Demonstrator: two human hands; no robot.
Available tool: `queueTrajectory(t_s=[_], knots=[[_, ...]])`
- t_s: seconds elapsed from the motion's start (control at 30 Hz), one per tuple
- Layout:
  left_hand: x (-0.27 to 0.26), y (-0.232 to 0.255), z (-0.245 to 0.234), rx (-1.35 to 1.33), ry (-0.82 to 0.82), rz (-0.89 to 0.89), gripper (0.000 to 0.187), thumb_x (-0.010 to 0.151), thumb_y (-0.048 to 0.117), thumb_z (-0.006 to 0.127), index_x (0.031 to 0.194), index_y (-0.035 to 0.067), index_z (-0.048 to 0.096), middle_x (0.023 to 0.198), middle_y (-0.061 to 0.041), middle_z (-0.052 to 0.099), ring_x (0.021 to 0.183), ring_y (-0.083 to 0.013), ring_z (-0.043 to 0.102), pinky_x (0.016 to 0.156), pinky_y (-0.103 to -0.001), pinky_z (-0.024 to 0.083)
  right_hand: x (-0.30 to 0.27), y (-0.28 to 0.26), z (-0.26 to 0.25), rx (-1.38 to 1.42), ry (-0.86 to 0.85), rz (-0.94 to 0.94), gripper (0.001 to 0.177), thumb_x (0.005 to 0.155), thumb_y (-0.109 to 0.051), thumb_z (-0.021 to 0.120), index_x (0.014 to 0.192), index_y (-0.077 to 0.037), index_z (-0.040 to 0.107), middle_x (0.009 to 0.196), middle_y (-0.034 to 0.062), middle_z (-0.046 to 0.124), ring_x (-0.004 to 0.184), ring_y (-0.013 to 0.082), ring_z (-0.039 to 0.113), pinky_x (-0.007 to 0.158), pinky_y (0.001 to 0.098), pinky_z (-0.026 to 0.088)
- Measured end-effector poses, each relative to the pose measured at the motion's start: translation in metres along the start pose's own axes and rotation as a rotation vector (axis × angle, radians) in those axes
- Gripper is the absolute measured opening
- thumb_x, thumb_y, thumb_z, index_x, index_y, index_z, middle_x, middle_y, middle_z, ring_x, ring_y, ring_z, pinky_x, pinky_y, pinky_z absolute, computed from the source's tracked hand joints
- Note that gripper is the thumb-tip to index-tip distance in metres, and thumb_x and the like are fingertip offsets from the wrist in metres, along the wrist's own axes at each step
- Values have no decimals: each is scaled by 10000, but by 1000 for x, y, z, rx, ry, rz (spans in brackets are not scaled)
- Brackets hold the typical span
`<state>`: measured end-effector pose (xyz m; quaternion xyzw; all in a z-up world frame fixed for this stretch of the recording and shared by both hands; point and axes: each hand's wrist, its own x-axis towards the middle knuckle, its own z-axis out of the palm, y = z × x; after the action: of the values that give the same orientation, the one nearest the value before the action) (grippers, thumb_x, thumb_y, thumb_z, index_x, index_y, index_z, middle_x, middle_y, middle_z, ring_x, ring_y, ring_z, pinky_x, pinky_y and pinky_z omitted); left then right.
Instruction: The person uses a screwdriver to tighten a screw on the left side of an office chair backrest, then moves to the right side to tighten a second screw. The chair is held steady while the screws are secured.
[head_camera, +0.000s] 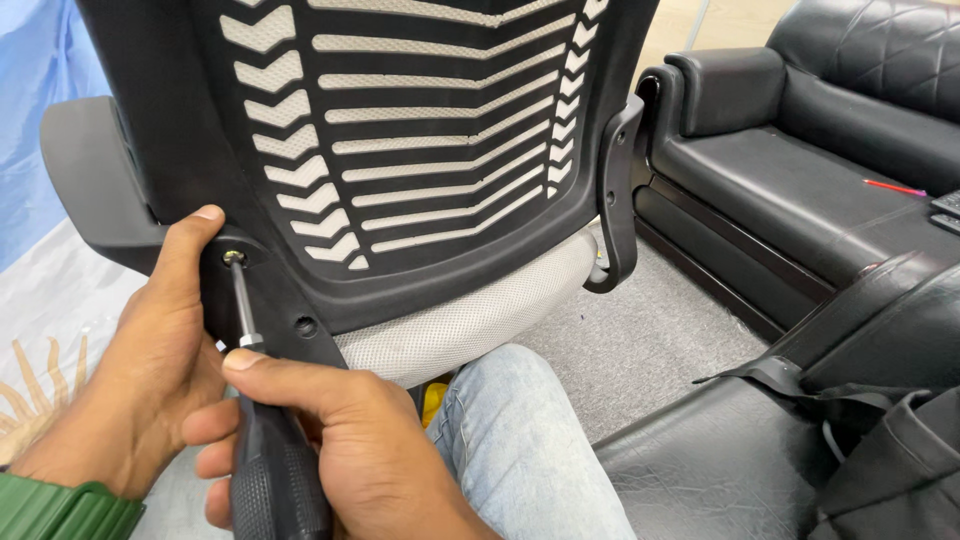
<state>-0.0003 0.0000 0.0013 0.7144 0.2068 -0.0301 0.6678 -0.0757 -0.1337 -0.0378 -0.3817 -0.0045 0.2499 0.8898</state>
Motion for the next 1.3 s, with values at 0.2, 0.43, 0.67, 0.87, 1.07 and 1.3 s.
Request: queueTrajectory(t_s=[0.2, 0.43, 0.67, 0.87, 1.07, 1.3], knots=[[0, -4, -9, -156, -57, 153, 874, 952, 604, 587, 1280, -206, 585, 1134, -245, 664, 1107, -253, 629, 1008, -381, 472, -6, -11, 11, 192, 32, 117, 384, 981, -353, 623, 1179, -27, 670, 887, 57, 726, 692, 139, 664, 539, 280, 557], [-3, -17, -22, 22, 391, 536, 630, 933, 466, 737, 1230, -42, 512, 1001, -141, 605, 815, -190, 634, 721, -321, 528, -3, -13, -1, 252, -97, 116, 469, 1005, -283, 441, 1272, 42, 646, 906, 76, 719, 680, 142, 644, 590, 269, 548], [-12, -13, -20, 201, 132, 378, 501, 965, 430, 717, 803, -43, 703, 618, -110, 617, 560, -194, 564, 553, -290, 430, -6, -12, 5, 204, -60, 77, 370, 1005, -264, 536, 1225, 18, 633, 903, 100, 715, 660, 144, 657, 586, 254, 551], [-15, -1, -8, 104, -61, 260, 384, 935, 308, 772, 811, -54, 740, 661, -91, 636, 559, -152, 532, 535, -285, 435, -8, -13, 7, -67, 84, -46, 379, 955, -280, 617, 1221, -13, 654, 906, 96, 769, 579, 92, 629, 516, 191, 523], [-19, 19, -12, 21, -117, 116, 270, 911, 242, 761, 907, -28, 761, 834, -117, 731, 669, -138, 609, 634, -253, 486, -1, 0, 1, 185, -109, 14, 337, 1074, -341, 638, 1277, -73, 616, 998, 111, 755, 679, 149, 691, 556, 265, 566], [23, 2, -26, -99, -281, 24, 312, 974, 263, 692, 1034, -32, 771, 887, -102, 771, 670, -106, 655, 581, -198, 531, -20, 0, -3, 366, -325, 165, 531, 1130, -331, 378, 1368, 103, 572, 1150, 265, 696, 849, 265, 726, 705, 343, 641]])
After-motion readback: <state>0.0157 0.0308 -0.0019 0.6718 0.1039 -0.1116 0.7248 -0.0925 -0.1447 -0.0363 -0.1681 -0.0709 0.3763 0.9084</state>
